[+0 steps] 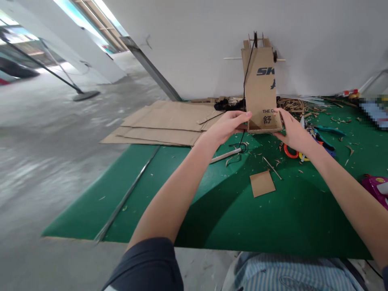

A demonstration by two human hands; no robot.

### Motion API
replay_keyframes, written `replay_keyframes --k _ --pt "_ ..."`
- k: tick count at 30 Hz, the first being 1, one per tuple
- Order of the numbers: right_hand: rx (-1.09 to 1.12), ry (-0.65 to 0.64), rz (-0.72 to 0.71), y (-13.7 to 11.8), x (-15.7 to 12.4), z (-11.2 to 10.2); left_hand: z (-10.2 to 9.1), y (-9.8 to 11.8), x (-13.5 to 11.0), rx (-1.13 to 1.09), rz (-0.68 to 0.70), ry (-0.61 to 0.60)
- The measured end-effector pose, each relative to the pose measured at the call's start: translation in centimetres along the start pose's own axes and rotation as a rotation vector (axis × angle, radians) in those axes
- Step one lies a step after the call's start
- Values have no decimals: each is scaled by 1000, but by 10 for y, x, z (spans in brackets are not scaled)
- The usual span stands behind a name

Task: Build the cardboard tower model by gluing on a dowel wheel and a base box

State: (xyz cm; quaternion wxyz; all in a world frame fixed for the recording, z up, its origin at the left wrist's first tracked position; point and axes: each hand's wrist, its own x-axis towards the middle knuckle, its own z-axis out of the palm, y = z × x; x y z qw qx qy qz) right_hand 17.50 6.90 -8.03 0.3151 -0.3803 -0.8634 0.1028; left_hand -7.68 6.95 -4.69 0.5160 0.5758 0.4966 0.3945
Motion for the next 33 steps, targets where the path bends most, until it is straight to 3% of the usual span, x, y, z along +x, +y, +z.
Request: replay_keyframes --k 11,21,33 --pt "-24 -41 -4 -2 -2 -8 -1 1 -3 -15 12 -30" --pt "-93 37 19 -2 1 -9 -1 -1 -2 5 36 -23" --pt "-3 11 39 0 2 -8 2 -5 0 17 51 10"
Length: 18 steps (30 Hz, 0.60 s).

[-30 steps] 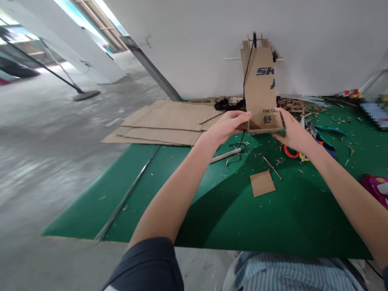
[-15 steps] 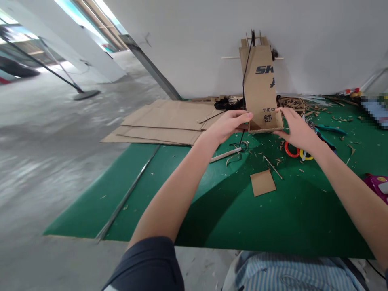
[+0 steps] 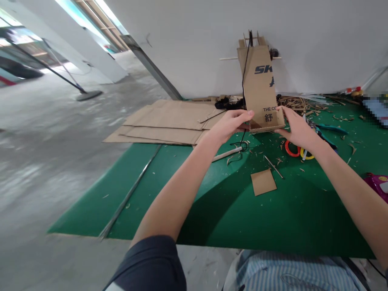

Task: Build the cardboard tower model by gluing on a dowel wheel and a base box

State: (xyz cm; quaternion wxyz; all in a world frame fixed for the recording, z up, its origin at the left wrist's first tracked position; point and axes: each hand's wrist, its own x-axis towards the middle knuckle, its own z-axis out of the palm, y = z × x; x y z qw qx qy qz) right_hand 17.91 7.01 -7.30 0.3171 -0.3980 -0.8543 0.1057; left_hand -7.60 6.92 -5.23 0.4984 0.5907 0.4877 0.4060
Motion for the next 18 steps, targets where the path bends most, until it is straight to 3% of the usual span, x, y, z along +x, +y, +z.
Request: replay_keyframes --k 12,18 --pt "72 20 24 -2 2 -2 2 0 2 -3 -10 21" --pt "270 13 120 6 8 5 8 6 -2 -45 25 -2"
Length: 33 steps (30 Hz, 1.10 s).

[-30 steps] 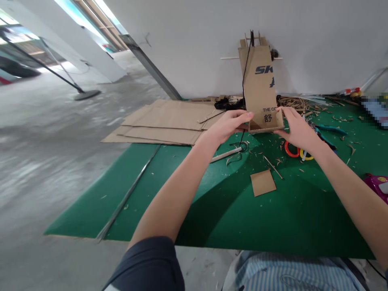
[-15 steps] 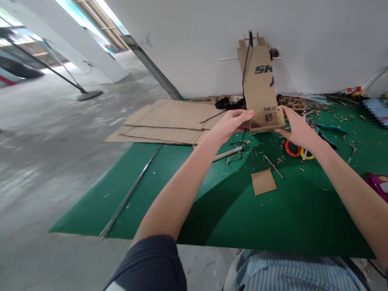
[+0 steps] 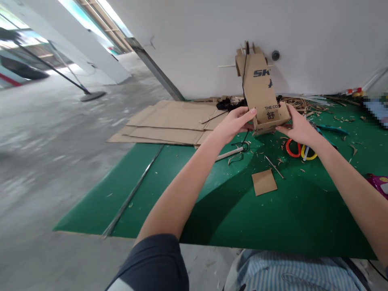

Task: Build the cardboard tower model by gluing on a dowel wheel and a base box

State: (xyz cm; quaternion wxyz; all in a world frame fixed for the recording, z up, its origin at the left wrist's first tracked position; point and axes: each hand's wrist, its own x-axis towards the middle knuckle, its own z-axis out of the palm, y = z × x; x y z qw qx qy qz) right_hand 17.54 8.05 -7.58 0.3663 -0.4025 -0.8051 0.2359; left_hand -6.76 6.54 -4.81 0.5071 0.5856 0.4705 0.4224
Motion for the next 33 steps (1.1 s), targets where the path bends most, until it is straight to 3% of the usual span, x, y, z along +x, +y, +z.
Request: replay_keyframes --k 4,7,12,14,19,25,33 --pt "113 -4 36 5 5 11 6 2 2 -104 -71 36" --pt "151 71 94 9 6 23 7 0 5 -200 -119 82" --pt "96 419 309 4 -7 46 9 -7 10 -265 -163 70" --pt "5 492 342 -5 -15 54 11 -9 10 -284 -158 81" --pt "35 278 248 -33 -22 64 18 -5 4 -291 -151 110" --pt "44 237 219 -38 -10 69 32 3 -8 -347 -125 150" --pt "-90 167 215 -31 -12 70 39 -9 -7 -314 -36 193"
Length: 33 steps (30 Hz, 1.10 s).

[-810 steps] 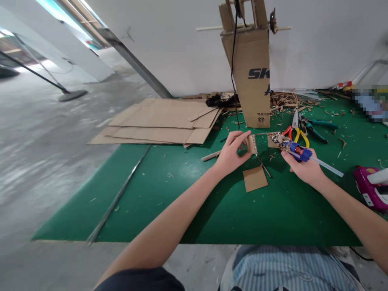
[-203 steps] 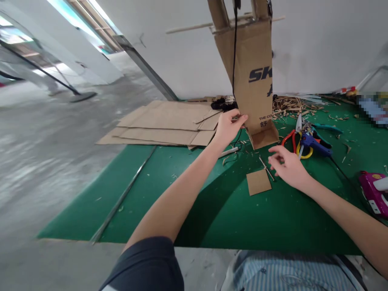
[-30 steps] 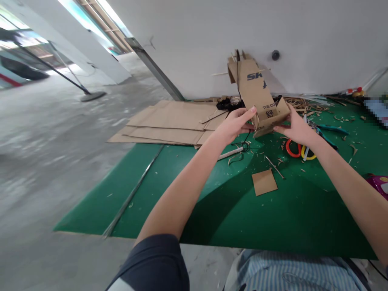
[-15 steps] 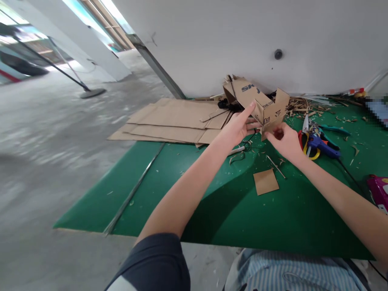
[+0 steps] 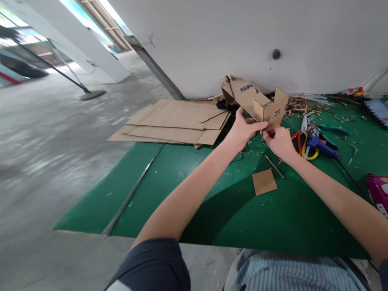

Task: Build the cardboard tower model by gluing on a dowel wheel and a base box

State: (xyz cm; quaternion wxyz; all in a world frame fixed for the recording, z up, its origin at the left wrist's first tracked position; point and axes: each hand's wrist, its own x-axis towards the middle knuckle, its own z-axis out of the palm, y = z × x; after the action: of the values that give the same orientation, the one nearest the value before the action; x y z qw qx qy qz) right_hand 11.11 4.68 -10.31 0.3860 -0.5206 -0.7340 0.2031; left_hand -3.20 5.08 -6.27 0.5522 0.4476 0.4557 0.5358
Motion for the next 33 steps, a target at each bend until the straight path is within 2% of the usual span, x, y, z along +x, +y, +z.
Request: replay_keyframes --k 4,7,10,12,14,18,22,26,29,33 --pt "-281 -176 -7 -4 -6 -12 -1 -7 3 126 51 75" --pt "-462 -190 -21 -6 -4 -27 -1 -9 2 198 91 86" --pt "-418 -30 42 -1 8 -41 -1 -7 0 254 121 94" --pt "-327 109 21 8 17 -47 -1 -6 -2 288 129 98" --pt "-251 163 -23 19 26 -49 -2 -5 -1 307 136 103" --pt "-181 146 -30 35 33 -47 -3 -8 1 297 143 96" --pt "-157 132 -41 33 31 -50 -4 -7 1 284 126 75" --pt "-187 162 -200 22 28 -62 -5 1 -1 169 35 -1" --pt "-270 106 -325 16 25 -68 -5 7 -1 61 -19 -37" --pt "-329 86 -382 17 24 -68 -2 11 0 15 -55 -37"
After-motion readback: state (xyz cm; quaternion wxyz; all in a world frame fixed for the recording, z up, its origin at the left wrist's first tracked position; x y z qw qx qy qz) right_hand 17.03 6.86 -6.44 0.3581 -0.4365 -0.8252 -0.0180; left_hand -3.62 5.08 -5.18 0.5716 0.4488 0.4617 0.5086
